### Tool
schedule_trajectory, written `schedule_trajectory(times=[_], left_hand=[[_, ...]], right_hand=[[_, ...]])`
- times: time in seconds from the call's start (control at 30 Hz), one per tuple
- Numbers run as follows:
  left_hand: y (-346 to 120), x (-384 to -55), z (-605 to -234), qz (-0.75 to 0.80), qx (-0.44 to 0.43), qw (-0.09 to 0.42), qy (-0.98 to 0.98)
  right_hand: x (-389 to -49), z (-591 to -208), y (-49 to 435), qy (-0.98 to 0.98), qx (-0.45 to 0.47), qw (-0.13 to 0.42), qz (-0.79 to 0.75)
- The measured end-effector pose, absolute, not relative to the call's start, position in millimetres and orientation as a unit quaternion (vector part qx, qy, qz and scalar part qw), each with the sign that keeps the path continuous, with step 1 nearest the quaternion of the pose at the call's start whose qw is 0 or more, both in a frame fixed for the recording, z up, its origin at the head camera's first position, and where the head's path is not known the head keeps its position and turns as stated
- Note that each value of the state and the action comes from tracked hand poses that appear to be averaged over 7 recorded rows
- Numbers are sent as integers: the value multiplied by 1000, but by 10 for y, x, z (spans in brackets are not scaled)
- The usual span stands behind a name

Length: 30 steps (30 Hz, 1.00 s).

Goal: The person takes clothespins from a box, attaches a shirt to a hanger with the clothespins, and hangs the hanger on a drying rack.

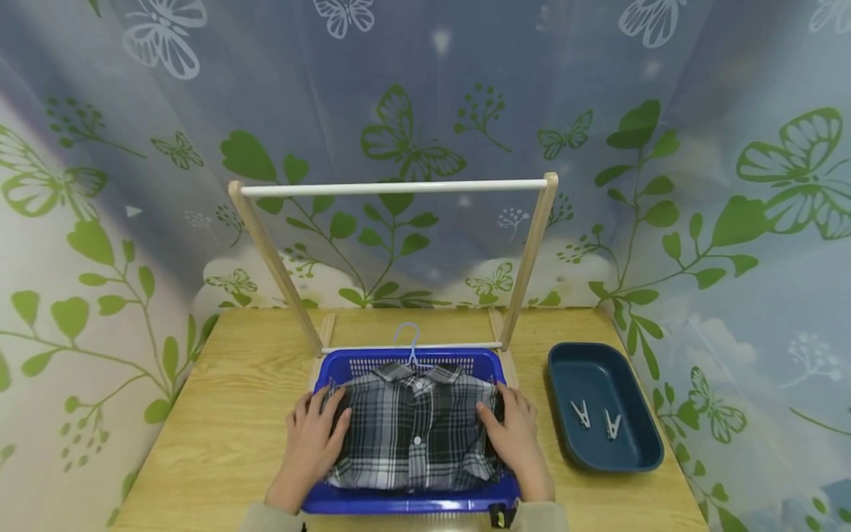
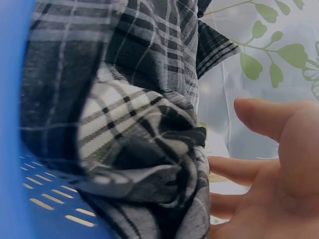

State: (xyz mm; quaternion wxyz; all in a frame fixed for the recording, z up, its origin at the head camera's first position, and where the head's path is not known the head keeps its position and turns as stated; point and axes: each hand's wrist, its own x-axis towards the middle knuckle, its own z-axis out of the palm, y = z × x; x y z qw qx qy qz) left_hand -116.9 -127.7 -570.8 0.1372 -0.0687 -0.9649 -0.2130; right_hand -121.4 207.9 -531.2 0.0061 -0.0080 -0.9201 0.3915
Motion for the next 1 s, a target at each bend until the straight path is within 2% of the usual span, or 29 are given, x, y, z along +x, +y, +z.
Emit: schedule_trajectory(times=[0.2, 0.73, 1.0], left_hand=[[-1285, -1177, -5660, -228, -60, 155, -959], [-1324, -1176, -5584, -272, -72, 228, -932], [-1310, -1162, -5442, -282, -88, 279, -914]], right_hand=[[-1196, -5249, 2076, -913, -38, -3, 406], [-1147, -5124, 2087, -911, -87, 16, 402], [-1112, -5024, 2073, -918, -84, 53, 384]])
